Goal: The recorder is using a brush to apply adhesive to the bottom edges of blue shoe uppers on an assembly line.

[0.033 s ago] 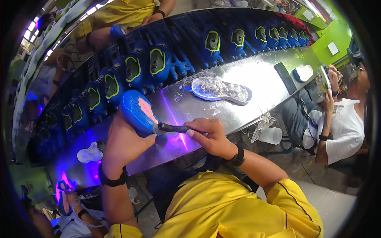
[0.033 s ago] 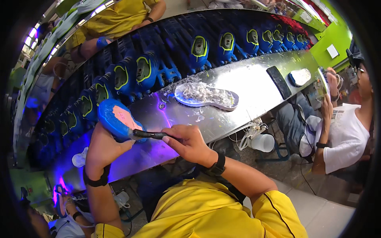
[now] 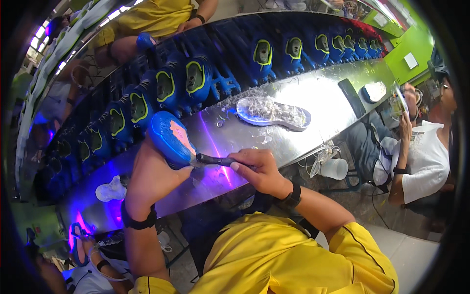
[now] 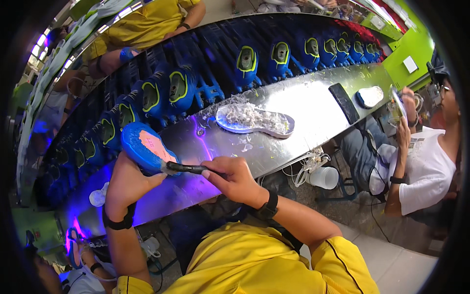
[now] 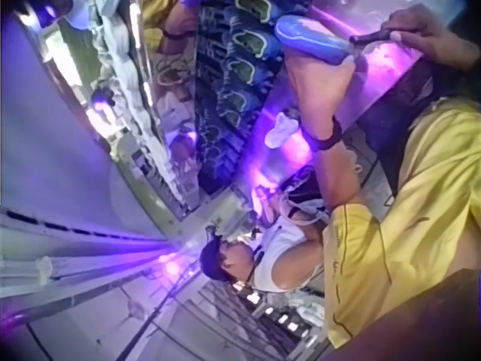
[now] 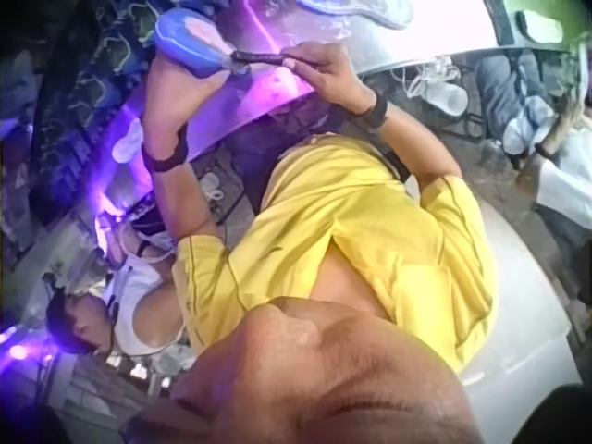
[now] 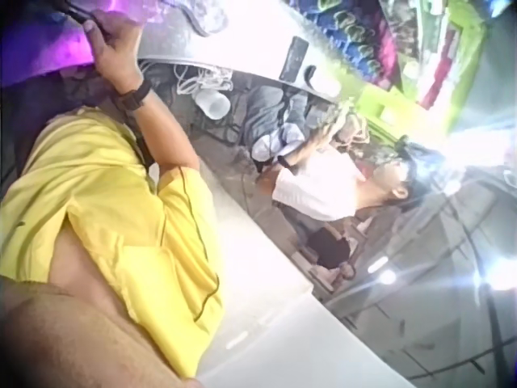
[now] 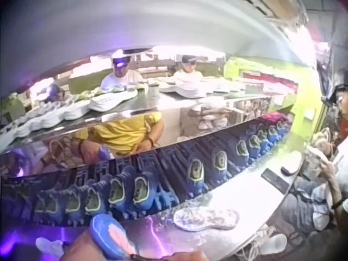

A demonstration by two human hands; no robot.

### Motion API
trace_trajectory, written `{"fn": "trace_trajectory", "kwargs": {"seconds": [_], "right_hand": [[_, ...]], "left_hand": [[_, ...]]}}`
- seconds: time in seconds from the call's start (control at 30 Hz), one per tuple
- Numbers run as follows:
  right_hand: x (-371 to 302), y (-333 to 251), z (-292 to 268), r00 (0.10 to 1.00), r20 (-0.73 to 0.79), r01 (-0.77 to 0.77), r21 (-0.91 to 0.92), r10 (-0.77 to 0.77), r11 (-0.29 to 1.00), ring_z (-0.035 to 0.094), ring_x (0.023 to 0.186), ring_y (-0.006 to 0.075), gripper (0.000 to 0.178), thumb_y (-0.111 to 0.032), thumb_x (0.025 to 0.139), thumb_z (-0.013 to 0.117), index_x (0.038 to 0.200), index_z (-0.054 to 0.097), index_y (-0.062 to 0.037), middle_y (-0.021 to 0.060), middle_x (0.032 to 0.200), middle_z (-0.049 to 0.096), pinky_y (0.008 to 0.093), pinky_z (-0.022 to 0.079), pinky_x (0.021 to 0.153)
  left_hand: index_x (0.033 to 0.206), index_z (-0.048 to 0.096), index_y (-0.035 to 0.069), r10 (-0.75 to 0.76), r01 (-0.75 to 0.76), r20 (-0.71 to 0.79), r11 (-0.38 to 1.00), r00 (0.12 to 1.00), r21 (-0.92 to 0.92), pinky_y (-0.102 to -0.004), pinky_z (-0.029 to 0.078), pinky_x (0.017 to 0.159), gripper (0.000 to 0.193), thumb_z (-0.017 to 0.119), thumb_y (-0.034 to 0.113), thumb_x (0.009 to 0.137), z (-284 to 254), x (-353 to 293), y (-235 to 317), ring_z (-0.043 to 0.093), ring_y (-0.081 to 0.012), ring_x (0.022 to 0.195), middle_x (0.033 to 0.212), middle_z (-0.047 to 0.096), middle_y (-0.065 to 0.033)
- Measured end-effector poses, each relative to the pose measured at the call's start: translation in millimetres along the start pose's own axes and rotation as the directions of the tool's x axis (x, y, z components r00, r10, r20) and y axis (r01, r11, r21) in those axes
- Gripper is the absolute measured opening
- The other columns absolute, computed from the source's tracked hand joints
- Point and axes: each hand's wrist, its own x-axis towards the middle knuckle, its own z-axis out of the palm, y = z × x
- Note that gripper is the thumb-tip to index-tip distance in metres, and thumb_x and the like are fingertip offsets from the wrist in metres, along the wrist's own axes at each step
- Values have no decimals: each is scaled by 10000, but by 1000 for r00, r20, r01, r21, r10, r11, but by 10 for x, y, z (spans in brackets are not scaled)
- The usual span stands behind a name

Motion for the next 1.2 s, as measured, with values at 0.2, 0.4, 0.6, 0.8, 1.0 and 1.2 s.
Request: {"fn": "trace_trajectory", "kwargs": {"seconds": [0.2, 0.4, 0.6, 0.8, 1.0, 1.2], "right_hand": [[-192, -126, -109, 942, 54, -335, 113, 331, 935, 611, 750, 93, 246, -168, 1022, 714, 1162, 769, 26, 61, 806, 701, 297, 491, 673], [-108, -587, -236, 919, 109, -393, 152, 380, 907, 612, 773, 94, 261, -180, 1035, 706, 1189, 767, 22, 52, 834, 712, 284, 491, 703], [-40, -750, -169, 969, 55, -245, 68, 241, 967, 589, 719, 115, 258, -168, 1030, 704, 1199, 760, 19, 89, 804, 676, 307, 463, 656], [-302, -874, -188, 977, 64, -203, -35, 205, 979, 621, 723, 127, 238, -133, 1024, 701, 1182, 764, 34, 73, 809, 706, 294, 470, 660], [-209, -984, -284, 999, -46, -34, -235, 24, 971, 598, 614, 236, 204, -120, 995, 722, 1149, 754, 10, 147, 750, 621, 364, 456, 580], [-193, -1110, -393, 997, 4, -80, -178, 82, 981, 595, 615, 227, 210, -136, 994, 729, 1145, 764, 7, 141, 769, 649, 357, 457, 575]], "left_hand": [[1553, 413, -2, 29, -43, -173, 996, 984, -74, -392, 521, 1071, 992, 919, 62, 702, 34, -119, -226, 660, -270, 1251, 1394, 635, -184], [1689, 238, 17, -138, -5, -171, 763, 975, -647, -383, 473, 1138, 1094, 841, 29, 776, 197, -438, -347, 609, -223, 1317, 1481, 586, -130], [1677, 277, 9, -193, 64, -35, 483, 981, -873, -370, 453, 1153, 1009, 786, 57, 807, 378, -780, 104, 602, -213, 1320, 1469, 593, -110], [1672, 284, -3, -220, 140, 59, 375, 974, -916, -360, 459, 1142, 1029, 804, 66, 788, 319, -904, 205, 610, -208, 1292, 1457, 597, -102], [1670, 286, -7, -108, 109, 64, 487, 992, -867, -351, 457, 1141, 1054, 825, 56, 766, 332, -944, 345, 604, -200, 1292, 1464, 587, -100], [1671, 280, -11, -136, 161, 111, 447, 984, -880, -352, 439, 1158, 1064, 818, 45, 754, 315, -966, 396, 582, -204, 1327, 1487, 571, -106]]}}
